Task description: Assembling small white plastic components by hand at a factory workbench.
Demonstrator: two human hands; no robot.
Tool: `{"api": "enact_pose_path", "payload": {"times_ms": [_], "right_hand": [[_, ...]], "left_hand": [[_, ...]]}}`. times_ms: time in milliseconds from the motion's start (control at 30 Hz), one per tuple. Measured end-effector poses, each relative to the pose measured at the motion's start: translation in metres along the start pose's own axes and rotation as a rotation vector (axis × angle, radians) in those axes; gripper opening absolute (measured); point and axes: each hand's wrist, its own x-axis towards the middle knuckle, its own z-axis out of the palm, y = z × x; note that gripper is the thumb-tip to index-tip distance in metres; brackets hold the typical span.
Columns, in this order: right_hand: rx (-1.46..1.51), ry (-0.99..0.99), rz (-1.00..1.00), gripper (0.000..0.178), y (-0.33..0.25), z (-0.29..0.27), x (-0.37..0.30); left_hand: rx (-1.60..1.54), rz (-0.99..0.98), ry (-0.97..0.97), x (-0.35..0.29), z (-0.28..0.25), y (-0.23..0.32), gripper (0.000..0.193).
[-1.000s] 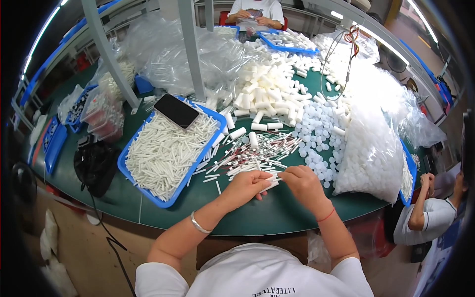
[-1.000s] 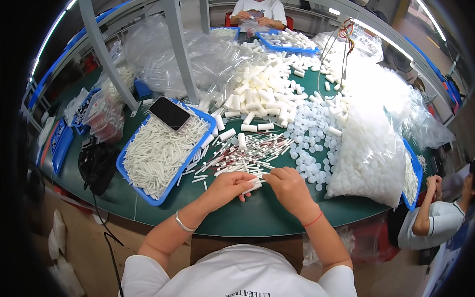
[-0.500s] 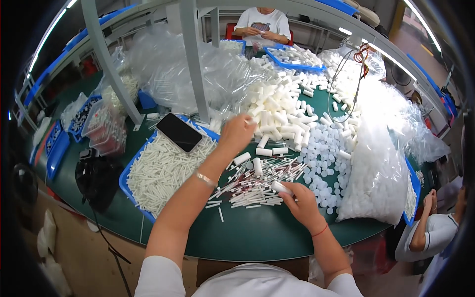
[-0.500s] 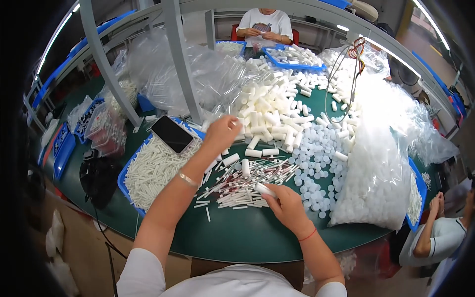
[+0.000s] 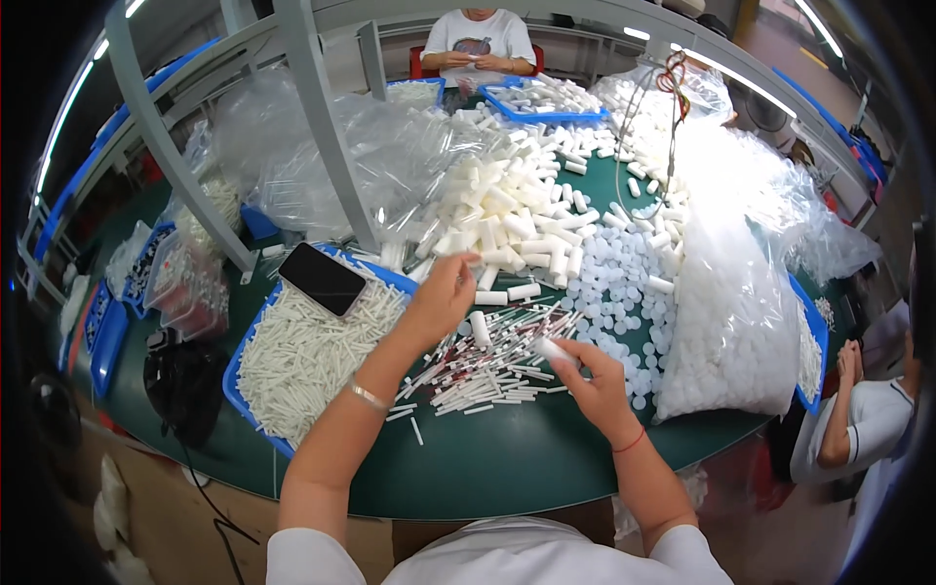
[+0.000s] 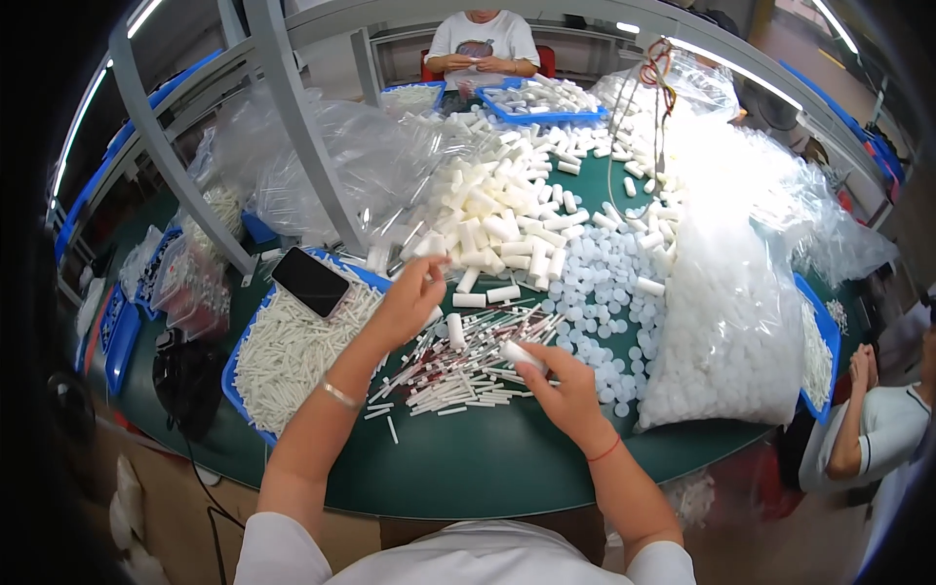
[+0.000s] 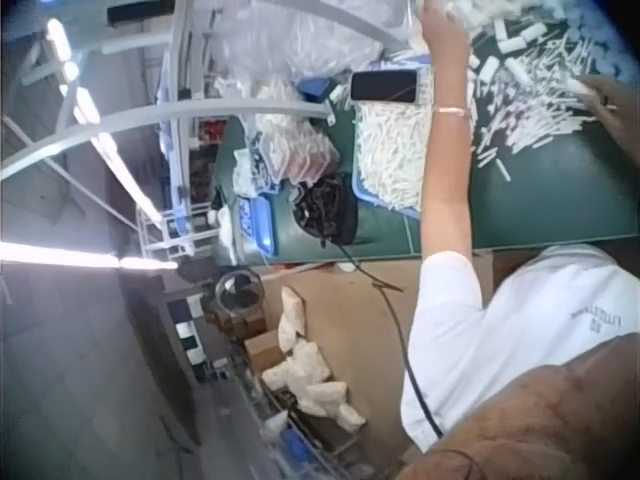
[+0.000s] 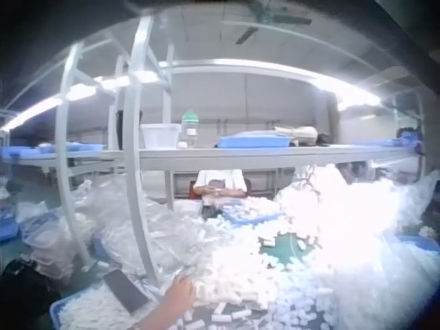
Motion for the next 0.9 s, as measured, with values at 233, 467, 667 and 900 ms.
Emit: {"api": "enact_pose_path", "payload": {"times_ms": [233,467,667,900], "right_hand": [[0.127,0.061,-0.132,0.026,-0.039,-0.009,-0.008],[-0.147,-0.131,-0.225,0.027,-0.066,-0.031,-0.036],[-0.296,-0.257,-0.373,0.025,-0.069,-0.025,-0.056],[-0.313,-0.273,-0.296,0.038,-0.119,-0.027,-0.051]], "left_hand": [[-0.407,-0.139,-0.215,-0.091,0.032,0.095,0.04],[-0.372,-0.241,-0.311,-0.119,0.027,0.113,0.031],[-0.203,-0.298,-0.369,-0.14,0.033,0.127,0.034],[-0.447,-0.454,-0.432,-0.148,0.036,0.114,0.034]]}}
